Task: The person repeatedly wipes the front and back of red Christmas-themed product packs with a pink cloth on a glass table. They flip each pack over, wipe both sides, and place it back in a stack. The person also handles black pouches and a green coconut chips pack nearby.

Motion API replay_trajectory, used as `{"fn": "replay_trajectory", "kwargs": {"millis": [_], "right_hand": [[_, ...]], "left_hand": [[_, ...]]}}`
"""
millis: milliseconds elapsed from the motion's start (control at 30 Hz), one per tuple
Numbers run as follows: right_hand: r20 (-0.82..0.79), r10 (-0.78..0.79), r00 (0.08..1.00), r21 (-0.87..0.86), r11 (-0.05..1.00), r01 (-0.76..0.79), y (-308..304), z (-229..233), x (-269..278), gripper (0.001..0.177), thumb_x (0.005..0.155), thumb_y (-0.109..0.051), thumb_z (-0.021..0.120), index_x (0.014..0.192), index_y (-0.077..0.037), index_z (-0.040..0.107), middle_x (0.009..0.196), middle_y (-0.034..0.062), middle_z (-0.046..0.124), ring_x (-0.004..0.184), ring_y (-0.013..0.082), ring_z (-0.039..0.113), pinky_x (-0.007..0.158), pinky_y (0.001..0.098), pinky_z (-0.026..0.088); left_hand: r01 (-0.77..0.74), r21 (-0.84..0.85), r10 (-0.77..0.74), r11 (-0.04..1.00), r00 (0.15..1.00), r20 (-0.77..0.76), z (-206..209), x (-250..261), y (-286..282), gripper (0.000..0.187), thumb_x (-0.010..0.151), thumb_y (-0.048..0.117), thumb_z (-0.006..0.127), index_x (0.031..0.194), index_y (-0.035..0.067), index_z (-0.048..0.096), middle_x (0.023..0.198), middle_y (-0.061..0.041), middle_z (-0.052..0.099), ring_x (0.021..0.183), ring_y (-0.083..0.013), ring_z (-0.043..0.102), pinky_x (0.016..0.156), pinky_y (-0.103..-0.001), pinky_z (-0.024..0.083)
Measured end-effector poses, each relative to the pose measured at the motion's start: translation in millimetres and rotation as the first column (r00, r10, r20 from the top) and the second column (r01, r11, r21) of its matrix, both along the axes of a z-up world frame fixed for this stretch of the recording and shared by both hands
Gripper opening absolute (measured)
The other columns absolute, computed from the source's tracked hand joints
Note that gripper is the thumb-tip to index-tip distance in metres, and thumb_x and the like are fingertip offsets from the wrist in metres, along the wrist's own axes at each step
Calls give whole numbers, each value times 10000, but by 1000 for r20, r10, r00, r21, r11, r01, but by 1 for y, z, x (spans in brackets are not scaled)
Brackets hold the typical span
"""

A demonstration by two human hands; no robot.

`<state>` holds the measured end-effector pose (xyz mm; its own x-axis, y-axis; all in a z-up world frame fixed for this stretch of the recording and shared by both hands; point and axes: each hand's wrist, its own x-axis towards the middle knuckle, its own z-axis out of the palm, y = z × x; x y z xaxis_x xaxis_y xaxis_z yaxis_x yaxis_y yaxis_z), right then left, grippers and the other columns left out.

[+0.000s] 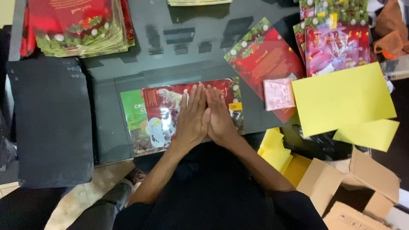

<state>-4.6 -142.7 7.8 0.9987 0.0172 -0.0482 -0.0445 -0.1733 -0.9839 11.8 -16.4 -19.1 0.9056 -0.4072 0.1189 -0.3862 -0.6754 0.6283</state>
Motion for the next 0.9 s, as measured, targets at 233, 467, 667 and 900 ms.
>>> {"fn": "replay_trajectory", "kwargs": {"millis": [233, 467, 667, 900], "right_hand": [[70, 237, 969, -925, 379, -26, -59, -32, 2, 1032, 911, -697, 593, 1640, -52, 249, 1718, 158, 202, 1577, 408, 172, 1241, 599, 157], [301, 96, 949, -768, 614, 182, -138, -6, 24, 820, 827, -429, 874, 1532, -201, 521, 1487, 87, 593, 1361, 299, 570, 1139, 433, 448], [93, 337, 937, -932, 360, -37, -184, 21, -22, 1355, 539, -788, 781, 1560, 25, 415, 1615, 254, 404, 1479, 510, 352, 1224, 623, 285], [234, 316, 920, -925, 363, 111, -182, -31, -89, 375, 932, -249, 590, 1282, -210, 720, 1350, 25, 691, 1127, 282, 694, 880, 412, 524]], "left_hand": [[-139, 289, 113, 947, 988, 103, 1, -4, 75, 805, 1003, 426, 571, 1625, 26, 252, 1700, -180, 244, 1569, -347, 212, 1256, -505, 143], [24, 175, -60, 984, 976, 207, 24, -11, 117, 710, 984, 477, 569, 1550, 71, 428, 1596, -180, 440, 1520, -379, 353, 1220, -549, 240], [-103, 266, 26, 958, 960, 280, 10, -20, 132, 452, 994, 411, 625, 1375, 171, 583, 1505, -74, 557, 1393, -302, 533, 945, -420, 464], [207, -69, -189, 976, 960, 207, -28, -86, 27, 584, 917, 351, 692, 1383, 12, 595, 1426, -276, 567, 1351, -489, 517, 1092, -590, 426]]}}
